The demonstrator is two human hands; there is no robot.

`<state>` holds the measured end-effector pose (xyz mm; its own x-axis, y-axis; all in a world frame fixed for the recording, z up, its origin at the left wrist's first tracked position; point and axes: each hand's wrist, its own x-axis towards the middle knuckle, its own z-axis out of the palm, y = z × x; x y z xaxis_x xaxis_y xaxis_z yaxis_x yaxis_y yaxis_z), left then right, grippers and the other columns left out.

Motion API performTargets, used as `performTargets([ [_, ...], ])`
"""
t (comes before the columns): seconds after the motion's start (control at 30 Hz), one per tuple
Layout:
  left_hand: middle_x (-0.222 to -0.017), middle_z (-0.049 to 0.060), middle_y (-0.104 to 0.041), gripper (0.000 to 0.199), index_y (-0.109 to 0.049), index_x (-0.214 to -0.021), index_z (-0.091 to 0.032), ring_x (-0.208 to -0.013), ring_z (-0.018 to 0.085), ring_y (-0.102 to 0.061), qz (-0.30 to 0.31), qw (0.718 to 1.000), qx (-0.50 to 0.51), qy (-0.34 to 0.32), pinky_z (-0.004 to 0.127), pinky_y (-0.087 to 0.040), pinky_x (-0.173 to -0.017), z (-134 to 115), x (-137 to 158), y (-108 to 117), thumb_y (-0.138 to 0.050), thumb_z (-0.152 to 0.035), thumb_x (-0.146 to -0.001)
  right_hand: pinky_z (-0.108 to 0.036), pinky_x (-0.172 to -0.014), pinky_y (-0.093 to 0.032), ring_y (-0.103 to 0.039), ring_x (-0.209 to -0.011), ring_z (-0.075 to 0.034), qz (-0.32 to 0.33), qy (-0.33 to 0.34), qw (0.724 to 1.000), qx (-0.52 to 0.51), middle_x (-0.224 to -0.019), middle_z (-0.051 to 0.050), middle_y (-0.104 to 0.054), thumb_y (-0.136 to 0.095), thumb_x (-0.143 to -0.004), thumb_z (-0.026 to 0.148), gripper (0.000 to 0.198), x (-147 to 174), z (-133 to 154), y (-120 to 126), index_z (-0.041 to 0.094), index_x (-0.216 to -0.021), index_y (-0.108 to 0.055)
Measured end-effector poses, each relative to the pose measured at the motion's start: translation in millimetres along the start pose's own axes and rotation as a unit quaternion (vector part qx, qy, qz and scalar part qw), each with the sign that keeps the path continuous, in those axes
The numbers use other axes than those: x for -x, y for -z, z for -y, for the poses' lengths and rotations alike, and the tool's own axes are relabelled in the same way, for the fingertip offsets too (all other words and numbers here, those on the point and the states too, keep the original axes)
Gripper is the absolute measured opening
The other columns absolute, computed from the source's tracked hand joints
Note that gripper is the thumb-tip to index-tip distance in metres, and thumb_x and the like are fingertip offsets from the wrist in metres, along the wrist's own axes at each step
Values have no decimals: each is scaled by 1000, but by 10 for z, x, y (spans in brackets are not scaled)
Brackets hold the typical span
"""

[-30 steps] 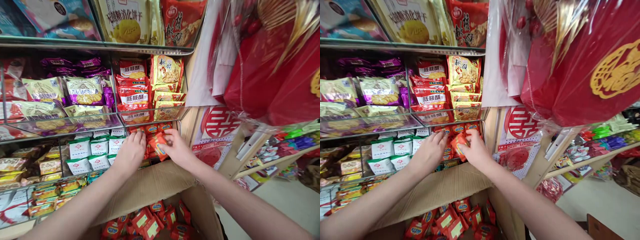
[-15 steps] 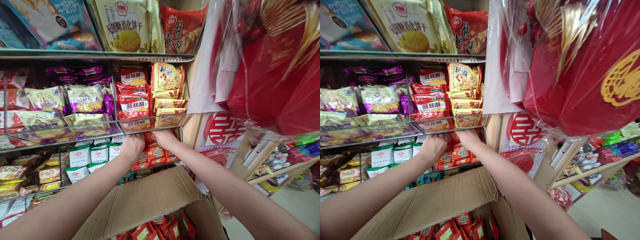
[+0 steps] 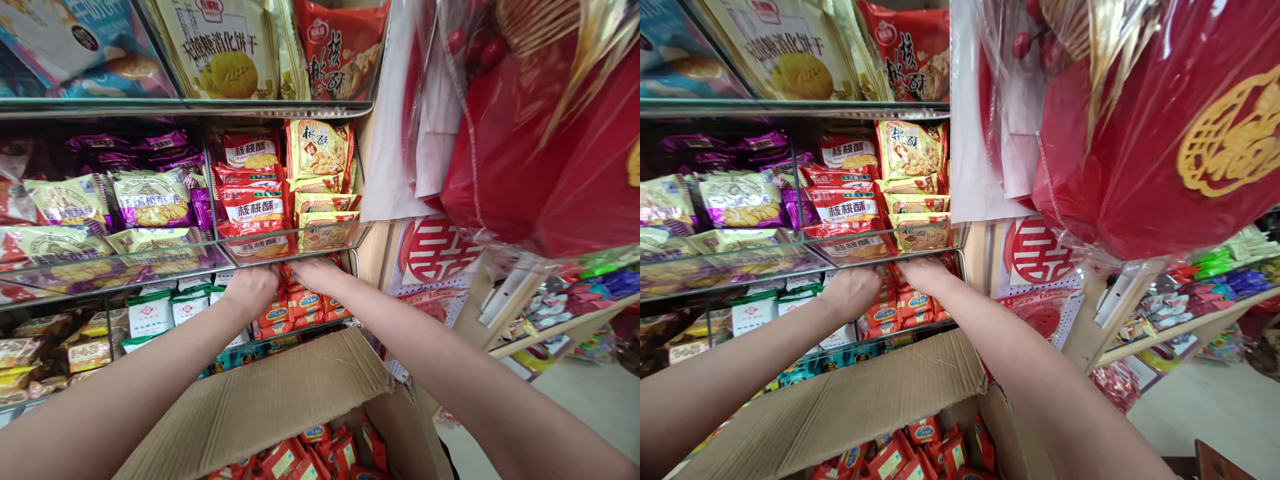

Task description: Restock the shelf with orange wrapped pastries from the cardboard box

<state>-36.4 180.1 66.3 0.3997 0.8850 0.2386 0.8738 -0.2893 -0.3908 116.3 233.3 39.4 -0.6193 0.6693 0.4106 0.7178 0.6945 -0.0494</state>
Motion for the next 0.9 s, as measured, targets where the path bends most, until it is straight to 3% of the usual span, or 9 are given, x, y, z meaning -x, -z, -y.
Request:
performTargets([
  [0.17, -124, 22, -57, 47, -39, -132, -4, -110, 33, -55, -41, 999, -12, -19, 44, -43, -91, -91, -9, -105, -34, -13, -86, -42, -94, -42, -55, -110, -31, -37, -40, 998, 14, -120, -20, -60, -61, -82, 28, 43, 123, 59, 42, 9, -120, -52],
  [0.33, -110, 22, -64, 47, -47, -124, -6, -98, 34, -62, -52, 999, 5, 3, 45, -47, -83, -144, -87, -152, -33, -36, -91, -41, -95, -42, -55, -108, -29, -80, -89, 993, 7, -111, -19, -62, -50, -88, 25, 35, 327, 61, 87, 6, -117, -53],
  [0.47, -105, 19, -67, 47, -50, -119, -10, -95, 34, -63, -42, 999, 28, 1, 45, -49, -77, -164, -193, -157, -30, -42, -91, -35, -108, -32, -43, -124, -26, -100, -121, 987, -14, -129, -19, -52, -46, -84, 14, 44, 503, 102, 71, 1, -126, -45],
  [0.57, -106, 18, -68, 45, -52, -119, -13, -98, 33, -63, -22, 998, 50, -9, 46, -47, -84, -153, -307, -161, -29, -41, -91, -34, -112, -26, -36, -130, -27, -83, -152, 983, -61, -138, -22, -43, -44, -83, 12, 52, 651, 175, 24, -5, -132, -38],
  [0.7, -127, 10, -59, 42, -46, -128, -21, -115, 27, -54, -8, 995, 85, -49, 43, -33, -104, -90, -452, -138, -32, -34, -90, -41, -113, -23, -27, -135, -32, -16, -189, 978, -86, -142, -26, -35, -44, -85, 15, 54, 827, 254, -31, -5, -134, -36],
  [0.8, -135, 5, -52, 44, -42, -132, -26, -122, 24, -48, -10, 992, 106, -73, 41, -25, -110, -42, -492, -111, -34, -33, -89, -42, -113, -20, -23, -136, -33, 34, -187, 979, -80, -143, -24, -34, -46, -85, 17, 56, 876, 280, -43, -3, -136, -35],
  [0.9, -136, 4, -51, 45, -40, -133, -27, -124, 24, -45, -18, 989, 119, -90, 41, -23, -111, -9, -484, -114, -35, -30, -88, -41, -113, -19, -22, -137, -32, 37, -194, 976, -90, -143, -24, -34, -49, -86, 28, 61, 826, 303, -18, -3, -136, -34],
])
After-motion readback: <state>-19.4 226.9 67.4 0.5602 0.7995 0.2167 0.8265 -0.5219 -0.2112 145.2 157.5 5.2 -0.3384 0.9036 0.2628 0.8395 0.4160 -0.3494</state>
